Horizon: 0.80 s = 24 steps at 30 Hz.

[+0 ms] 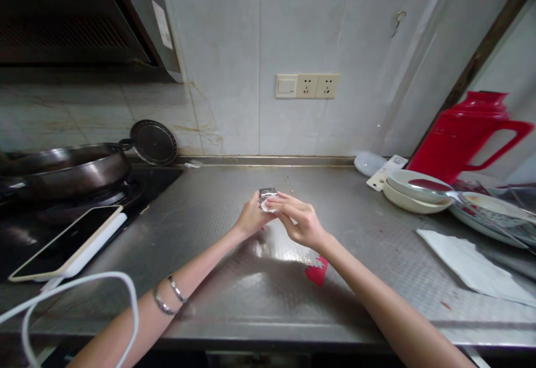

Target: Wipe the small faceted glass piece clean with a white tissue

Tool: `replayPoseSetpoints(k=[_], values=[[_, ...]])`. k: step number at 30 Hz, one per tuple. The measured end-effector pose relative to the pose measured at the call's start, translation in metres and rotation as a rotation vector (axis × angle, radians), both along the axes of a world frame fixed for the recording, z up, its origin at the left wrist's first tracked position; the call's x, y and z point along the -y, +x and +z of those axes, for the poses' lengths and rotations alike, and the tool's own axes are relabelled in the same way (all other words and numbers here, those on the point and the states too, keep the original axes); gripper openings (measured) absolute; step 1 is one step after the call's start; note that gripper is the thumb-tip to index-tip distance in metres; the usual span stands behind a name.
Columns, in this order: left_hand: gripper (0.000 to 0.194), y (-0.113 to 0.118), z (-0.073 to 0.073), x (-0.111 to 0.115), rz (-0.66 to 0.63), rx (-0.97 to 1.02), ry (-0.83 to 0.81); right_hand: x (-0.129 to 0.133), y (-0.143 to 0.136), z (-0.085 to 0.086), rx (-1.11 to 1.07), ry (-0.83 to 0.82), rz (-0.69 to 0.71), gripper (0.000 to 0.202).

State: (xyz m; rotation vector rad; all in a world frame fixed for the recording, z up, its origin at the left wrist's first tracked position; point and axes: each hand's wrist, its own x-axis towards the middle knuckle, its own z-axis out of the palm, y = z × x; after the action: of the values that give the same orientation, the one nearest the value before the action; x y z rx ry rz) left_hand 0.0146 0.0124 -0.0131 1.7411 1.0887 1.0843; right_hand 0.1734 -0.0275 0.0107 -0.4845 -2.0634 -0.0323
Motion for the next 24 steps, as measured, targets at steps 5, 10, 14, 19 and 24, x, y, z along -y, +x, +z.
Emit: replayPoseSetpoints(k=[5, 10, 14, 19, 24], values=[[0.057, 0.001, 0.002, 0.003, 0.010, 0.016, 0.007, -0.001, 0.003, 0.007, -0.181, 0.015, -0.117, 0.029], [0.062, 0.005, 0.005, 0.012, 0.004, -0.048, 0.028, -0.012, 0.005, 0.003, -0.234, -0.039, -0.224, 0.026], [0.060, 0.005, 0.005, 0.013, 0.033, -0.052, 0.065, -0.014, 0.003, -0.004, -0.152, -0.045, -0.176, 0.031], [0.058, 0.001, 0.002, 0.004, 0.080, -0.014, 0.031, -0.008, 0.003, -0.004, -0.081, 0.073, -0.117, 0.034], [0.057, 0.001, 0.002, 0.002, 0.099, -0.038, -0.016, -0.006, 0.004, -0.001, -0.070, 0.122, -0.106, 0.034]])
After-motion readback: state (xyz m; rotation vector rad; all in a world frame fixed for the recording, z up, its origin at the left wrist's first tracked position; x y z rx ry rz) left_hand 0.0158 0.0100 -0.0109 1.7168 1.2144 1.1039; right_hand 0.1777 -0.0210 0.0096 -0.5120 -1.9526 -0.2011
